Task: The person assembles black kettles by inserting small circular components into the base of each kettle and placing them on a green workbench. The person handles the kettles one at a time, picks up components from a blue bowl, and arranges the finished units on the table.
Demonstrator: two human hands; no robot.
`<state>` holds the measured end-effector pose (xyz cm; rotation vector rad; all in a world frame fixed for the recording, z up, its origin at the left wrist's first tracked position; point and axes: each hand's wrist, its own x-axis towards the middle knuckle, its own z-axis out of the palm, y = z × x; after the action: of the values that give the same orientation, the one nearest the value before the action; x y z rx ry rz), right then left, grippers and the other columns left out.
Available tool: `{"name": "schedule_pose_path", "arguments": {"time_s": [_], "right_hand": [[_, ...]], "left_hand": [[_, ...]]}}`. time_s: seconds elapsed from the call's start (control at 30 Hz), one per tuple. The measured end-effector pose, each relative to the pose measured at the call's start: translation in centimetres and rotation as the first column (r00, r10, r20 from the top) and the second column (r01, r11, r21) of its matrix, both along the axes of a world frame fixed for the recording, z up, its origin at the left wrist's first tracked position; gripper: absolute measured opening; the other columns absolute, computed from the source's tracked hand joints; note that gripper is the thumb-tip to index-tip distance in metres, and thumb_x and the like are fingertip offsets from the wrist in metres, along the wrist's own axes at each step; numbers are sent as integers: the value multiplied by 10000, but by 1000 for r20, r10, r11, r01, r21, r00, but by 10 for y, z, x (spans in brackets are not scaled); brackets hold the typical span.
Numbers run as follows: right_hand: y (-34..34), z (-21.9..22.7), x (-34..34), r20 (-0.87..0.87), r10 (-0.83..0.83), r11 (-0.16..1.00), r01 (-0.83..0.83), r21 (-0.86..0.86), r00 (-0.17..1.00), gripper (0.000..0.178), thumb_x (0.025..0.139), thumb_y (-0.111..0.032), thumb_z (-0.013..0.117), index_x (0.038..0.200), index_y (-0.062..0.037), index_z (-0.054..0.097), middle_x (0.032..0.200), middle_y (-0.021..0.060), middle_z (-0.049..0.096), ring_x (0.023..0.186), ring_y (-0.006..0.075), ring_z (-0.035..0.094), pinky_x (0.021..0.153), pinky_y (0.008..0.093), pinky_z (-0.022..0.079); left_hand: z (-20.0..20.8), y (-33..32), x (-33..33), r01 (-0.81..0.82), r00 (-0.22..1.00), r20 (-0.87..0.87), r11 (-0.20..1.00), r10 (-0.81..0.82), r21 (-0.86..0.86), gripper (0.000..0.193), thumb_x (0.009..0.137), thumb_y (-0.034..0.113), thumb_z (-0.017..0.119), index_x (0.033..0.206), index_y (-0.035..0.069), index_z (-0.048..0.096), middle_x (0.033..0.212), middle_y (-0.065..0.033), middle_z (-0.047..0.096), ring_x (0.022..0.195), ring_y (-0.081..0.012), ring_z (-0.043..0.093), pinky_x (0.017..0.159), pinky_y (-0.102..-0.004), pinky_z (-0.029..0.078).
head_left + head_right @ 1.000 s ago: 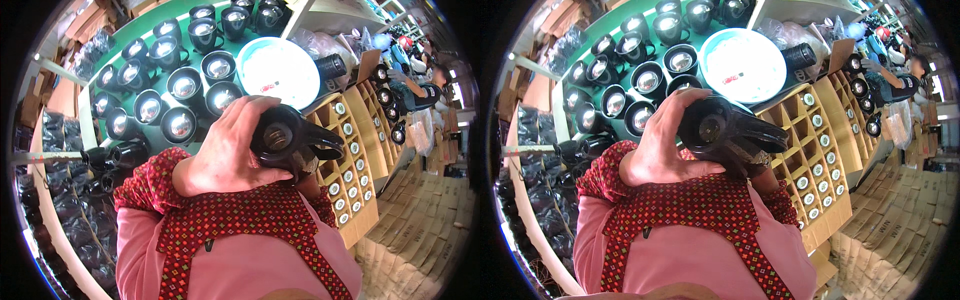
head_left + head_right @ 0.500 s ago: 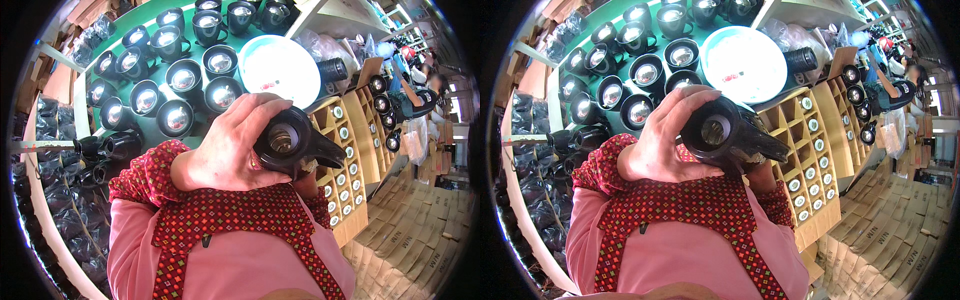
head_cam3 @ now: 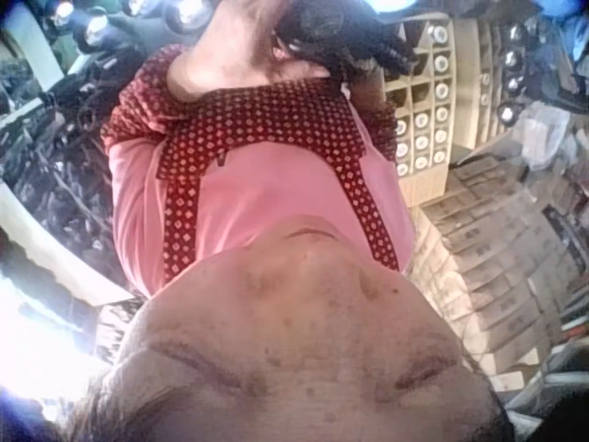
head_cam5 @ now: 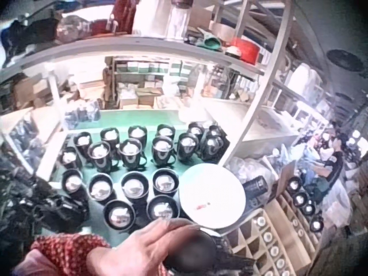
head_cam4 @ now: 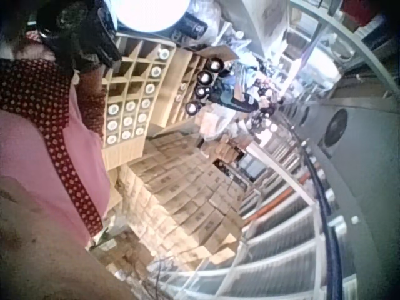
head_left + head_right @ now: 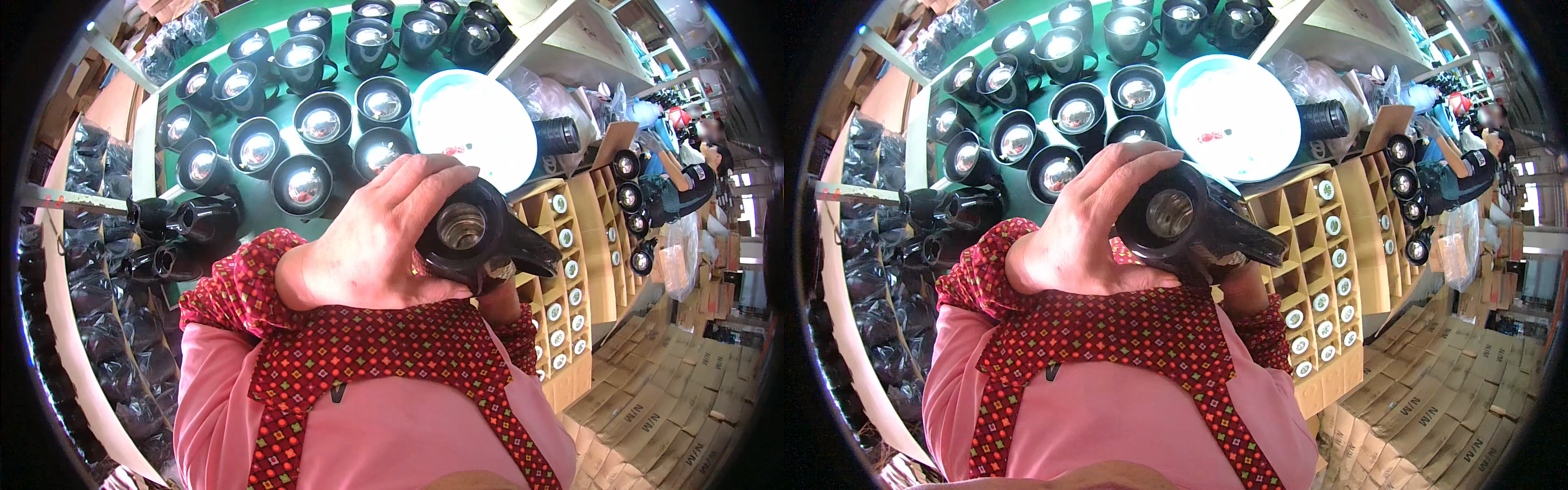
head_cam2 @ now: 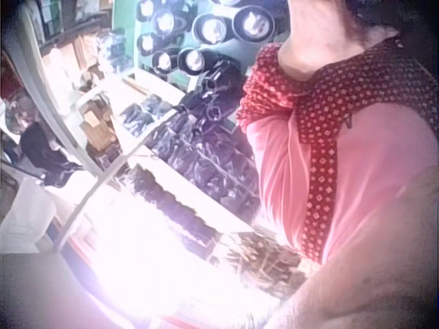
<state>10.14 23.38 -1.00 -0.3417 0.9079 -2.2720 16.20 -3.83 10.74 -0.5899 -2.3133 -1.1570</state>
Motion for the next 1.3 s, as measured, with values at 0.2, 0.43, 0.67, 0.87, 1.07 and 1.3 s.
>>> {"name": "schedule_pose_path", "arguments": {"time_s": [0.2, 0.43, 0.67, 0.87, 1.07, 1.3], "right_hand": [[-13, 8, -19, -50, -65, 997, 67, 42, 997, 626, 893, -383, 866, 1302, 29, 630, 1240, 137, 664, 1164, 303, 647, 983, 416, 543], [-53, 59, -21, -776, -270, 818, 561, 128, 570, 665, 863, -406, 903, 1285, 31, 634, 1229, 143, 657, 1160, 318, 642, 977, 429, 540], [-172, 103, -1, -896, 121, 992, 35, 117, -426, 357, 638, -211, 893, 898, -17, 744, 1034, 118, 623, 960, 324, 604, 838, 465, 510], [-261, 22, 40, -884, 135, 978, -83, 191, -448, 49, 884, -155, 694, 901, -127, 729, 977, 5, 634, 993, 211, 628, 1065, 541, 471], [-301, -77, 68, -761, 241, 953, -1, 303, -602, 173, 927, -200, 679, 1071, -130, 745, 1241, 47, 705, 1164, 224, 632, 1124, 601, 430], [-329, -104, 74, -791, 312, 938, 38, 345, -526, 171, 907, -198, 695, 1061, -137, 739, 1118, 31, 670, 1164, 243, 610, 1207, 606, 347]], "left_hand": [[-9, -16, 10, -27, 998, 60, 992, 20, 126, 1071, 714, 451, 990, 1498, -68, 476, 1416, -273, 554, 1306, -429, 607, 1087, -471, 503], [-90, -34, 41, 35, 983, -9, 138, -185, 990, 800, 991, 332, 768, 1612, 3, 386, 1552, -139, 533, 1448, -274, 497, 1223, -438, 378], [-167, -53, 130, 153, 964, -211, -317, -159, 936, 692, 1102, 562, 413, 1614, 97, 425, 1584, -130, 549, 1463, -337, 510, 1226, -535, 376], [-210, -69, 215, -472, 851, 520, -335, 66, 815, 751, 1089, 719, 346, 1606, 185, 456, 1594, -75, 526, 1454, -256, 497, 1174, -502, 387], [-206, -85, 230, -654, 687, 721, -358, 89, 667, 353, 1044, 153, 634, 1380, 47, 603, 1272, -133, 722, 1084, -268, 751, 911, -456, 652], [-258, -142, 208, -763, 592, 801, -257, 89, 593, 343, 907, -47, 497, 1197, -62, 680, 1160, -170, 722, 1029, -285, 744, 836, -469, 673]]}}
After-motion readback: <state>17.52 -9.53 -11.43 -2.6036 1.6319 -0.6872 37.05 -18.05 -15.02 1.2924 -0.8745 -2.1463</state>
